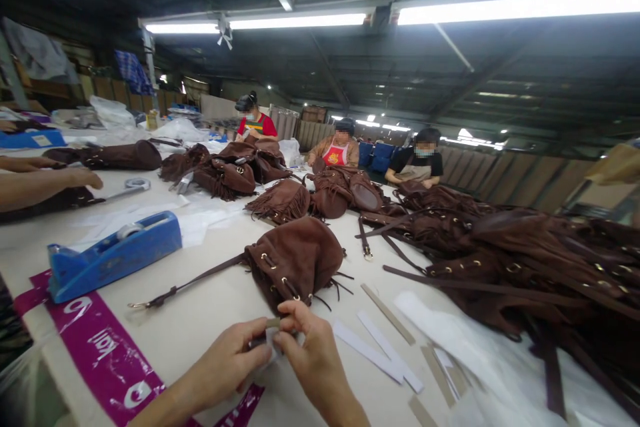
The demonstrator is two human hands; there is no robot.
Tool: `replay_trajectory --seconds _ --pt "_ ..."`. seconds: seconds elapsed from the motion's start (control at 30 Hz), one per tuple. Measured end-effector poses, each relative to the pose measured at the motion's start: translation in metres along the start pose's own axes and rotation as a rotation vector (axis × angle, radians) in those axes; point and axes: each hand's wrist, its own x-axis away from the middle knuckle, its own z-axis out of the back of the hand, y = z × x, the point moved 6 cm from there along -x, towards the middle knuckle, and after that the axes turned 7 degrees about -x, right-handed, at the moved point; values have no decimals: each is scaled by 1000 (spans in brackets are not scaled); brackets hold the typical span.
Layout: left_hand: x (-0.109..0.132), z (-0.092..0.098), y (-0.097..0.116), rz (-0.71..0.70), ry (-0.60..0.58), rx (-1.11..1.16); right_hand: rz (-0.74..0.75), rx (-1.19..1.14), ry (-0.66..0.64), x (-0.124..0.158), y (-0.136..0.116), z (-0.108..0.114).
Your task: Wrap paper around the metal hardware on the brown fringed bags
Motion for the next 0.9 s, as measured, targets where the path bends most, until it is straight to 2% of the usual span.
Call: replay_trajectory --seconds 0.13,0.27,0.4,0.6,0.9 --pt "-4 -2 -7 8 10 34 318 139 21 7 -13 -2" --pt "-7 -6 -15 15 40 14 468 187 -34 13 -23 -6" --pt "-9 -9 -22 33 51 3 494 239 -74 16 -23 -7" --pt "-14 -10 -25 44 -15 40 506 201 -198 22 -22 -9" --pt "-21 -16 -22 -14 -167 121 568 277 -209 34 -29 -2"
